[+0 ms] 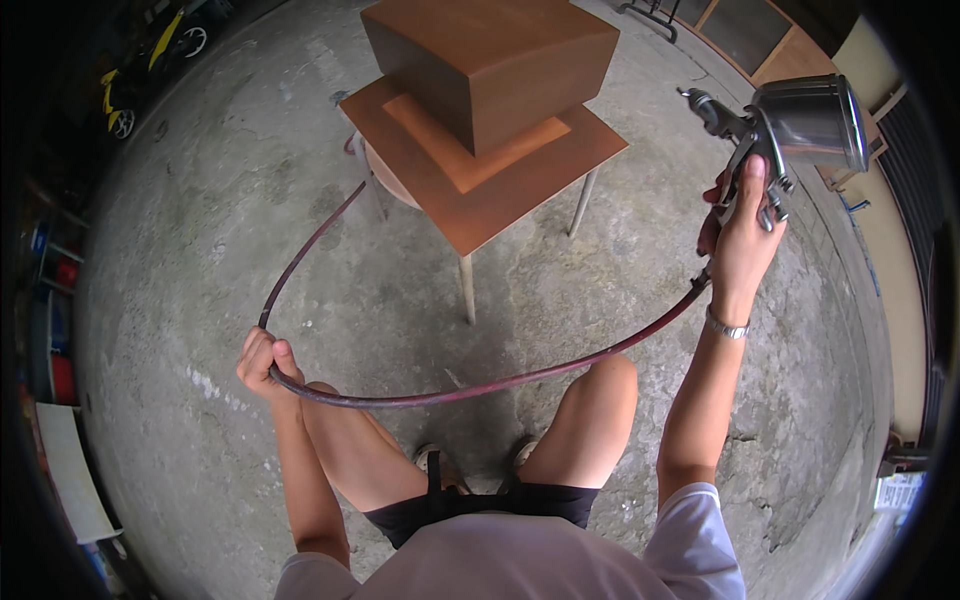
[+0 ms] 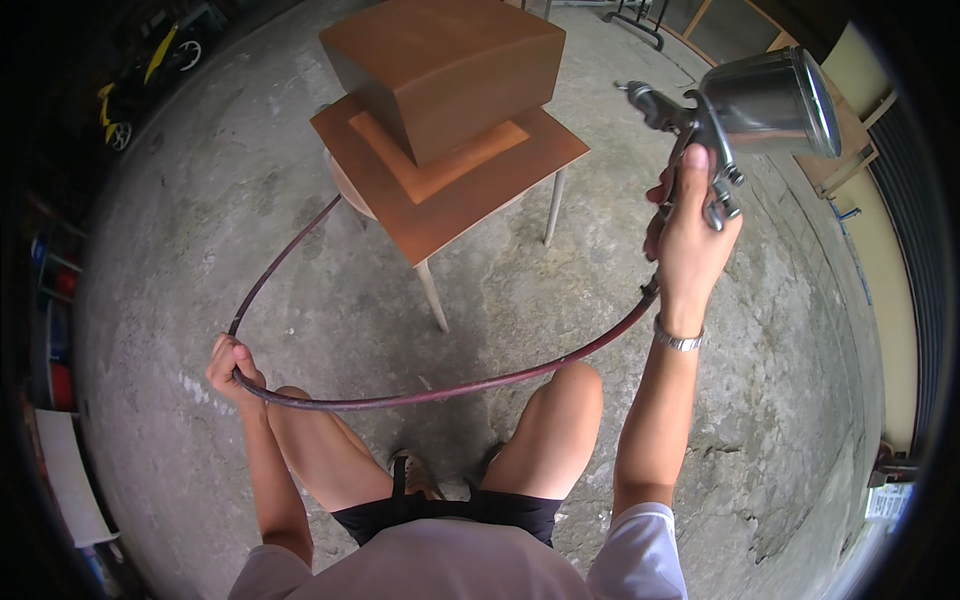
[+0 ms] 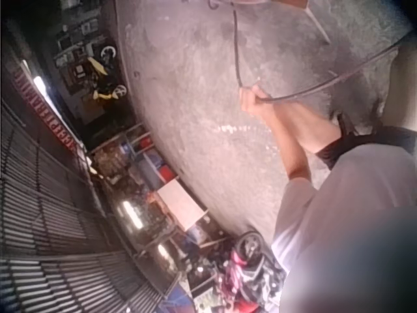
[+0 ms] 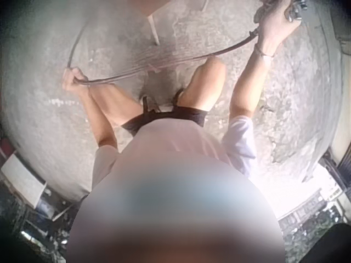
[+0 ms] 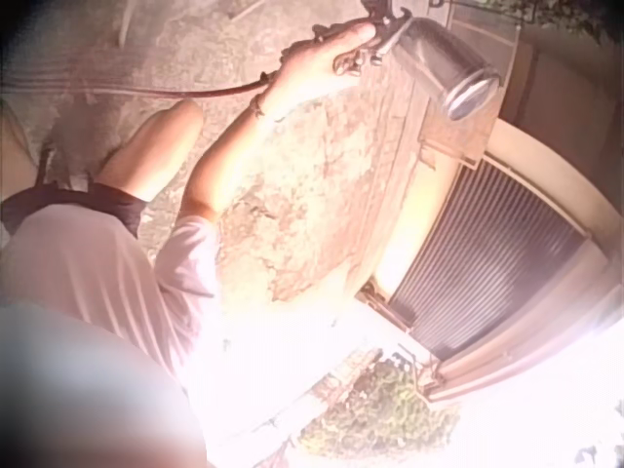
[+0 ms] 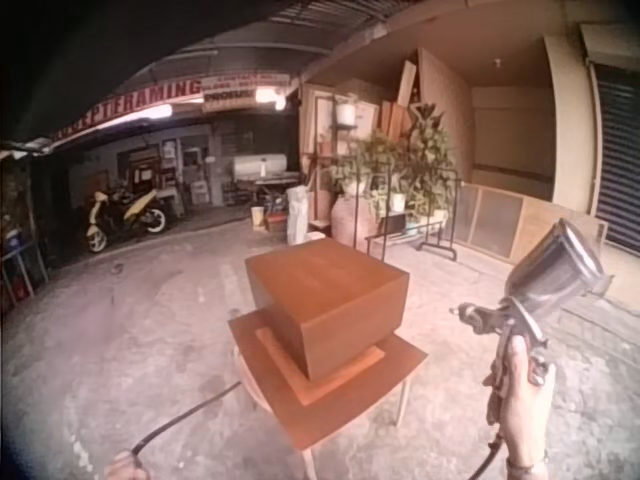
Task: The person uses a spray gun to apply paint to a small wooden box placed on a table. They move around the box to cover different sides, maintaining a steady hand and consistent distance from the surface.
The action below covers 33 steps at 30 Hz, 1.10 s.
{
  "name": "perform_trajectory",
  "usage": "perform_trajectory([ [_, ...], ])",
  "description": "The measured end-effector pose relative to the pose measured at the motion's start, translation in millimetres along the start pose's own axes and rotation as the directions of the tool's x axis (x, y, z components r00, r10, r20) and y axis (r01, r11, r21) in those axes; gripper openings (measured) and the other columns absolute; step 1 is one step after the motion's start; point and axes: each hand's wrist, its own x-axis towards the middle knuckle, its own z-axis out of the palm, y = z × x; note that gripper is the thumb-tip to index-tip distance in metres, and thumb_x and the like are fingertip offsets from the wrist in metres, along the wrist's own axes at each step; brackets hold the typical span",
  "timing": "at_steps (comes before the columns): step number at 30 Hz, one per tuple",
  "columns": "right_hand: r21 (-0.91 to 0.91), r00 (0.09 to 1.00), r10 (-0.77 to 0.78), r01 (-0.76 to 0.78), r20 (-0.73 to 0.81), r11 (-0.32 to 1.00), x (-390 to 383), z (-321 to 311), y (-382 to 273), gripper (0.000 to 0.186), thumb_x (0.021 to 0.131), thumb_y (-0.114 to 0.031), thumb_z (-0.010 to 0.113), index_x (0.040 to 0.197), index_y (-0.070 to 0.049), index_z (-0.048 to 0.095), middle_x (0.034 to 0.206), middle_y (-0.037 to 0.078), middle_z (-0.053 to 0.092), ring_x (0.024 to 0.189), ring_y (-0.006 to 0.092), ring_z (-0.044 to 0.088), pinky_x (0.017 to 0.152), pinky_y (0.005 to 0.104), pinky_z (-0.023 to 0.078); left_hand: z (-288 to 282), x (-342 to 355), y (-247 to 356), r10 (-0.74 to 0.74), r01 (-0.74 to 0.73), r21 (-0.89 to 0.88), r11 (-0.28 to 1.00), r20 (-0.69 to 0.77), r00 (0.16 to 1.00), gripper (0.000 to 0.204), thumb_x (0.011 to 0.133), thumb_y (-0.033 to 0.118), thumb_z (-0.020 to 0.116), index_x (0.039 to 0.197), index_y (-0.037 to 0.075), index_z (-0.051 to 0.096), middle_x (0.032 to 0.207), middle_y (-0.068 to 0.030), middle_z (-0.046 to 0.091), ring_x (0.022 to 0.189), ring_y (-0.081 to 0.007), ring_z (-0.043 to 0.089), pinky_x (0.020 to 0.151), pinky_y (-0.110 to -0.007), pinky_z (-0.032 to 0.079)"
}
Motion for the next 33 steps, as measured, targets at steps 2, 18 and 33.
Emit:
perform_trajectory([
  [2, 0.058, 0.997, 0.031, -0.035, 0.066, 0.998, -27, 0, -4, 0.044, 0.101, -0.044, 0.059, 0.091, -0.002, 0.063, 0.063, 0.006, 0.062, 0.039, 0.0077, 0.049, 0.034, 0.0231, 0.034, -3, 0, -3, -0.003, 0.003, -0.002, 1.000, -0.005, 1.000, 0.050, 0.096, 0.022, 0.063, 0.058, -0.002, 0.041, 0.053, -0.0074, 0.036, 0.050, -0.0206, 0.038, 0.050, -0.033, 0.027],
  [18, 0.300, 0.768, -0.083, -0.147, 0.635, 0.943, -125, -4, -32, 0.053, 0.089, -0.050, 0.073, 0.096, 0.002, 0.071, 0.081, 0.009, 0.069, 0.068, 0.0152, 0.064, 0.061, 0.0280, 0.049, -15, 2, -18, 0.001, -0.003, -0.052, 0.999, -0.037, 0.999, 0.049, 0.099, 0.019, 0.056, 0.059, -0.002, 0.037, 0.053, -0.0087, 0.037, 0.051, -0.0201, 0.039, 0.050, -0.032, 0.029],
  [33, -0.111, 0.990, -0.092, 0.080, -0.109, 0.991, 47, 16, 22, 0.050, 0.099, -0.046, 0.063, 0.075, -0.002, 0.068, 0.061, 0.005, 0.063, 0.042, 0.0084, 0.052, 0.038, 0.0253, 0.037, 0, -2, 13, 0.016, -0.015, -0.012, 1.000, 0.081, 0.997, 0.054, 0.091, 0.022, 0.070, 0.057, 0.001, 0.035, 0.054, -0.0071, 0.032, 0.050, -0.0216, 0.035, 0.048, -0.034, 0.025],
])
